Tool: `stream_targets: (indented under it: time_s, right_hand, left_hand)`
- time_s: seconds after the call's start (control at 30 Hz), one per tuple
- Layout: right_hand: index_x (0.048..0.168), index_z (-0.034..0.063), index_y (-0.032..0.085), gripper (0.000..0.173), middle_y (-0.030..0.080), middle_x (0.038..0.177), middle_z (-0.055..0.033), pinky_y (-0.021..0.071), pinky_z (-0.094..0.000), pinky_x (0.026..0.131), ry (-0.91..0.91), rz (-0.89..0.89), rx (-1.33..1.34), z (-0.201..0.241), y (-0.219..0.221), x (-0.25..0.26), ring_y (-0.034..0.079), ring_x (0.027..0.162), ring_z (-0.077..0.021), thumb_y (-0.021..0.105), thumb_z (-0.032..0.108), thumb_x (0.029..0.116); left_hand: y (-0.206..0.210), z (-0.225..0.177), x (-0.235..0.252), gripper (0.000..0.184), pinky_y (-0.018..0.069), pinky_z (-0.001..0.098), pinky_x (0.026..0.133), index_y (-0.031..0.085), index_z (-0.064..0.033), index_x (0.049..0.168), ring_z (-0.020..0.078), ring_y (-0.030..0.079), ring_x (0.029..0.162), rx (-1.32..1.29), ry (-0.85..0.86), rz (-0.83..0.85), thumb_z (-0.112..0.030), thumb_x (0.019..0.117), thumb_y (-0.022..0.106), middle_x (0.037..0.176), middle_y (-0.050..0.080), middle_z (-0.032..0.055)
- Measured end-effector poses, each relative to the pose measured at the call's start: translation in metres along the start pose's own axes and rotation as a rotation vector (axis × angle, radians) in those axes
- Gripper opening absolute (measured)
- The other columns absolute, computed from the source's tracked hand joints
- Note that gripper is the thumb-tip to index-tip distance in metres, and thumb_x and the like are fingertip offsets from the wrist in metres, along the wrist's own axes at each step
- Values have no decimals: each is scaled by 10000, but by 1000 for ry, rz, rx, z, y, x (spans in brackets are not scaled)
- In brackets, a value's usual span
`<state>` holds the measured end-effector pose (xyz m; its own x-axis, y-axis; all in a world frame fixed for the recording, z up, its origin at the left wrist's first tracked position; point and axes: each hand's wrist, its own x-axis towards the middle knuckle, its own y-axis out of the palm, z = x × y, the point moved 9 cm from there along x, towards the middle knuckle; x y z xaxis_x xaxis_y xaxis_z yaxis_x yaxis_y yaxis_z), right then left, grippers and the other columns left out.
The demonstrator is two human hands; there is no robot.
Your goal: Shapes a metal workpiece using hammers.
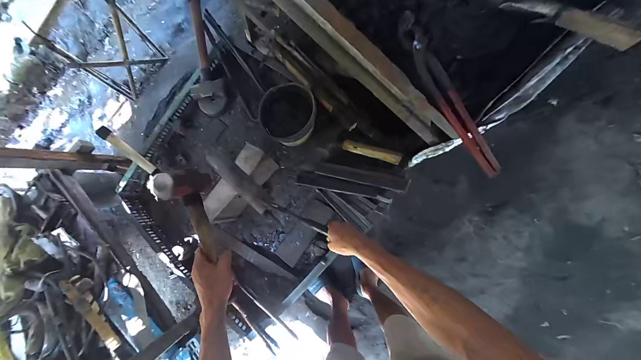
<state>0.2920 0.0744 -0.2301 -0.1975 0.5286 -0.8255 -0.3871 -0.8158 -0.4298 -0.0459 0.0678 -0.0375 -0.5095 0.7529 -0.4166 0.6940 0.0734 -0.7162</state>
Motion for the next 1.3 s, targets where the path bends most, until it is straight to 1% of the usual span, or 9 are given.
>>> stream_targets:
  time_s: [0.2,0.3,0.4,0.53,0.67,0.8,0.93,1.1,1.3]
  right_hand:
    - [1197,-41,601,450,657,1176,-268,542,-633,870,36,-6,-9,3,-1,-7,667,1095,-425,662,292,901]
    - [1285,-40,565,500,640,1235,-268,534,-626,912,47,2,-21,3,3,-2,653,1139,-423,649,296,926]
    - [1292,-15,555,504,649,1216,-254,544,-630,883,67,-1,-9,-4,7,3,663,1116,-419,650,302,912]
    - [1274,-8,567,485,655,1197,-251,547,-630,868,52,-19,32,-6,8,3,665,1105,-417,656,291,903]
    - [1150,-49,612,384,647,1172,-273,532,-635,875,-3,-12,32,17,-11,-4,653,1106,-427,629,269,936]
    - [1165,-54,610,392,649,1190,-272,529,-627,900,-5,-15,-7,22,-23,-1,649,1135,-424,622,267,941]
    - [1166,-42,607,394,654,1178,-260,534,-612,893,16,-18,-29,20,-15,7,658,1125,-406,620,281,941]
    - [1155,-18,618,402,661,1173,-246,540,-631,853,63,-6,-7,5,-5,9,664,1106,-405,649,295,904]
    - [1095,27,675,413,692,1143,-231,528,-671,830,149,60,-72,-54,17,-1,673,1091,-421,605,402,937]
  left_hand:
    - [-104,-136,-57,339,617,373,469,565,-9,1134,173,678,525,-320,559,-223,-221,907,703,706,683,10]
    - [-97,-174,-39,299,610,379,487,555,-54,1131,172,663,545,-411,684,-311,-250,952,692,744,667,13]
    - [-9,-103,1,353,600,422,583,586,11,1189,193,659,615,-186,489,-317,-261,978,664,777,662,81]
    - [85,18,32,354,619,513,670,605,-44,1238,278,718,747,232,-69,111,-230,938,641,923,698,154]
    - [16,-22,0,378,616,486,611,605,-21,1230,246,690,642,88,-51,-49,-264,947,663,857,683,134]
    - [-29,-70,-19,353,607,412,509,621,-34,1155,164,654,516,-74,204,-258,-269,917,733,714,668,52]
    - [-10,-80,-9,317,562,397,590,605,-8,1169,169,623,613,-32,331,-396,-208,941,698,771,640,74]
    - [88,-2,50,308,605,538,732,630,-29,1172,300,724,796,382,-6,196,-223,933,640,939,708,169]
    - [27,-55,3,284,579,495,697,646,-95,1116,227,675,736,302,126,118,-312,938,692,843,672,79]
